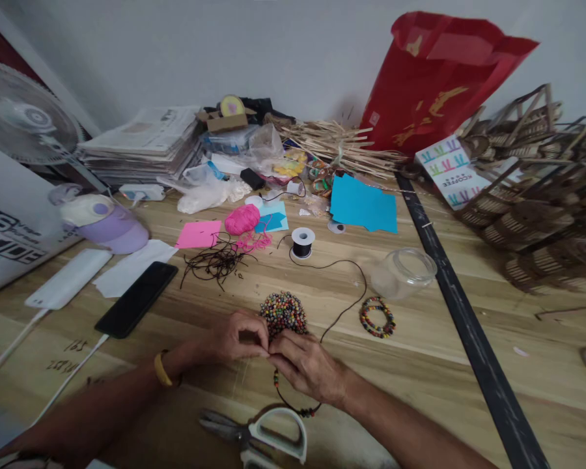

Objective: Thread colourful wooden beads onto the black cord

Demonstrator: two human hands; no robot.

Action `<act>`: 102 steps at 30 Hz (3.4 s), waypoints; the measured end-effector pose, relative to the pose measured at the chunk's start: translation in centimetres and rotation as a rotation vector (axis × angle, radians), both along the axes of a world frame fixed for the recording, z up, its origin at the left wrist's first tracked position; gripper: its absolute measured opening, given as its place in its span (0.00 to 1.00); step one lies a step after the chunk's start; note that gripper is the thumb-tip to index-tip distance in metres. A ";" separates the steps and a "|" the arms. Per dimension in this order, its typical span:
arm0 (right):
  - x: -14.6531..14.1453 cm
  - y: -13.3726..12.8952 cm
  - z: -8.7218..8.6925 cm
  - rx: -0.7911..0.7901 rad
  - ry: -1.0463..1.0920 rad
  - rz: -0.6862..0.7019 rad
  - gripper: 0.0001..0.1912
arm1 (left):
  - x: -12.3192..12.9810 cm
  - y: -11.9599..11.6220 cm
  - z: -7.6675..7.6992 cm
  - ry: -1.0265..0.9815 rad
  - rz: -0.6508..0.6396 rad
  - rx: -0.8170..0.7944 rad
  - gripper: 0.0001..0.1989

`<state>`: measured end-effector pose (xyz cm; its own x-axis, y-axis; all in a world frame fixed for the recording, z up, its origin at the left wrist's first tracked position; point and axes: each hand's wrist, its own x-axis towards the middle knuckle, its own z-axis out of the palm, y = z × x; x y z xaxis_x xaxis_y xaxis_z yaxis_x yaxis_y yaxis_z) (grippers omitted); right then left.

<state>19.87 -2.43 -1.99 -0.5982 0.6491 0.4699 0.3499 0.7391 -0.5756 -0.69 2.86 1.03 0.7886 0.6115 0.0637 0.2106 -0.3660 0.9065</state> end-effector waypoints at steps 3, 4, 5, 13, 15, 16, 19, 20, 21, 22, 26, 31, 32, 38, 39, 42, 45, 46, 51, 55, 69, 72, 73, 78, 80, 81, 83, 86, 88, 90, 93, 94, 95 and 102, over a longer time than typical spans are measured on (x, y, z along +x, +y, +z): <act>0.0 0.1 0.3 0.033 -0.044 0.005 0.06 | -0.2 0.2 0.1 0.046 -0.019 0.024 0.08; 0.0 0.1 0.4 0.043 -0.057 0.008 0.06 | -0.3 0.3 0.1 0.063 -0.027 0.041 0.07; 0.0 0.1 0.6 0.051 -0.066 0.011 0.08 | -0.4 0.4 0.2 0.078 -0.037 0.061 0.07; 0.0 0.2 1.1 0.070 -0.105 -0.084 0.13 | -0.8 0.5 -0.4 0.170 -0.111 0.323 0.03; -0.1 0.2 0.9 0.065 -0.081 -0.109 0.11 | -0.8 0.4 -0.8 0.196 -0.114 0.401 0.04; -0.2 0.2 0.9 0.064 -0.068 -0.117 0.10 | -0.8 0.3 -0.9 0.212 -0.116 0.435 0.04; -0.3 0.2 0.7 0.064 -0.048 -0.125 0.09 | -0.8 0.1 -1.2 0.249 -0.114 0.519 0.04; -0.3 0.2 0.6 0.066 -0.048 -0.128 0.09 | -0.8 0.1 -1.3 0.255 -0.113 0.538 0.04; -0.4 0.2 0.6 0.066 -0.051 -0.130 0.09 | -0.8 0.1 -1.4 0.257 -0.114 0.553 0.04; -0.4 0.2 0.6 0.064 -0.055 -0.130 0.09 | -0.8 0.1 -1.5 0.256 -0.116 0.564 0.04; -0.3 0.2 0.4 0.056 -0.066 -0.133 0.09 | -0.7 0.1 -1.5 0.246 -0.118 0.594 0.06; -0.2 0.0 0.5 0.110 -0.187 -0.078 0.10 | -0.5 0.0 -1.1 0.269 -0.101 0.597 0.07; -0.2 -0.1 0.5 0.135 -0.227 -0.037 0.10 | -0.5 -0.1 -1.1 0.279 -0.099 0.597 0.07; -0.2 -0.2 0.8 0.191 -0.403 0.115 0.08 | -0.6 0.0 -1.2 0.292 -0.096 0.578 0.07; -0.2 -0.1 0.8 0.177 -0.411 0.106 0.08 | -0.6 0.0 -1.3 0.283 -0.097 0.572 0.07; -0.1 0.2 0.7 0.130 -0.402 0.065 0.08 | -0.7 0.1 -1.4 0.267 -0.084 0.536 0.06; -0.1 0.3 0.6 0.093 -0.399 0.029 0.08 | -0.6 0.1 -1.4 0.250 -0.051 0.488 0.06; -0.1 0.4 0.6 0.086 -0.404 0.017 0.08 | -0.5 0.1 -1.3 0.244 -0.039 0.474 0.07; -0.1 0.5 0.6 0.085 -0.406 -0.018 0.09 | -0.4 0.2 -1.0 0.215 0.010 0.404 0.06; 0.0 0.7 0.6 0.097 -0.368 -0.026 0.10 | -0.2 0.4 -1.0 0.162 0.065 0.355 0.06; 0.3 0.6 -0.3 0.137 -0.262 -0.041 0.10 | -0.5 1.1 -0.5 0.055 0.135 0.031 0.05; 0.3 0.6 -0.3 0.128 -0.223 -0.074 0.08 | -0.5 1.2 -0.5 0.019 0.130 -0.022 0.06; 0.3 0.6 -0.2 0.122 -0.200 -0.088 0.08 | -0.5 1.2 -0.5 0.004 0.132 -0.049 0.06; 0.4 0.5 0.2 0.101 -0.094 -0.126 0.07 | -0.5 1.0 -0.4 -0.042 0.130 -0.170 0.07; 0.4 0.5 0.2 0.092 -0.077 -0.122 0.07 | -0.5 0.9 -0.4 -0.043 0.127 -0.192 0.07; 0.4 0.5 0.2 0.087 -0.074 -0.120 0.06 | -0.5 0.9 -0.4 -0.039 0.126 -0.197 0.06; 0.4 0.5 0.1 0.079 -0.077 -0.122 0.06 | -0.4 0.8 -0.4 -0.026 0.125 -0.203 0.06; 0.4 0.5 0.1 0.075 -0.087 -0.122 0.06 | -0.3 0.7 -0.6 -0.033 0.128 -0.227 0.06; 0.4 0.5 0.1 0.077 -0.089 -0.118 0.06 | -0.3 0.7 -0.7 -0.041 0.131 -0.243 0.07; 0.3 0.5 0.2 0.080 -0.094 -0.121 0.06 | -0.3 0.7 -0.7 -0.034 0.132 -0.246 0.07; 0.3 0.6 0.3 0.085 -0.091 -0.124 0.06 | -0.4 0.7 -0.8 -0.025 0.130 -0.236 0.07; 0.3 0.6 0.3 0.088 -0.086 -0.126 0.06 | -0.4 0.7 -0.8 -0.028 0.127 -0.239 0.07; 0.3 0.6 0.3 0.091 -0.082 -0.125 0.06 | -0.4 0.7 -0.8 -0.033 0.126 -0.243 0.07; 0.3 0.6 0.0 0.078 -0.096 -0.110 0.06 | -0.3 0.7 -0.7 -0.028 0.123 -0.248 0.07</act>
